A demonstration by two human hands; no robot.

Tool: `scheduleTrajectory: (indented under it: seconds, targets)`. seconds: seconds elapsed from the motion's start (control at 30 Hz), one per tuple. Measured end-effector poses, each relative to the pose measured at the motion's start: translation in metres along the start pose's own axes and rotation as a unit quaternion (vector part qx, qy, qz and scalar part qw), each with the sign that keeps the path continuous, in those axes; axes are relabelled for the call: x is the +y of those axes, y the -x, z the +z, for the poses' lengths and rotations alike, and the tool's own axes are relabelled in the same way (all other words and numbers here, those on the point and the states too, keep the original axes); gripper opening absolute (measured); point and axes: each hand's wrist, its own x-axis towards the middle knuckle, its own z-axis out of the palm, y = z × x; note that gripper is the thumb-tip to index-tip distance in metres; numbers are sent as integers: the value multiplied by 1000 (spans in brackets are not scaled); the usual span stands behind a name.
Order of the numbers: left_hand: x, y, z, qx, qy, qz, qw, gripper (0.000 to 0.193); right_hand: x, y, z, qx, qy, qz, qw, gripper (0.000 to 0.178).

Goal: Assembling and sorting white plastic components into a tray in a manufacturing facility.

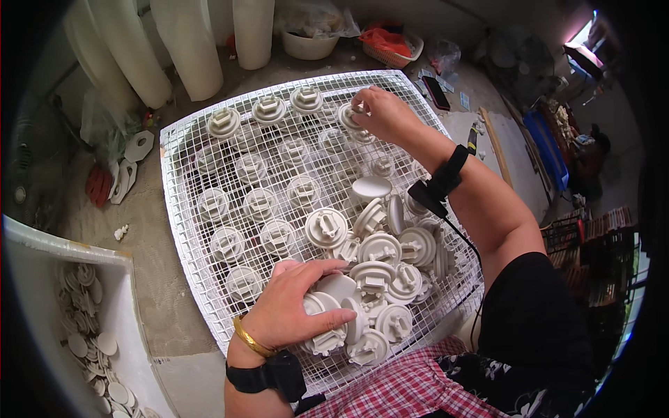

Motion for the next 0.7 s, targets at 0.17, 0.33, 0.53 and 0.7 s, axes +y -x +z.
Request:
scheduleTrajectory:
  seconds: [0.17, 0.33, 0.53, 0.7]
  targets:
    - [0, 0, 0, 6, 1, 9, 1000, 63, -9, -12, -6, -31, -8, 162, 986, 41]
    - [2, 0, -2, 4, -8, 4, 1000, 62, -5, -12, -15, -64, -62, 139, 986, 39]
    - [5, -3, -2, -2, -5, -1, 1000, 62, 36, -8, -2, -46, -55, -116, 991, 38]
    - [2, -1, -1, 7, 2, -6, 1000, 62, 31, -14, 1, -47, -48, -116, 991, 34]
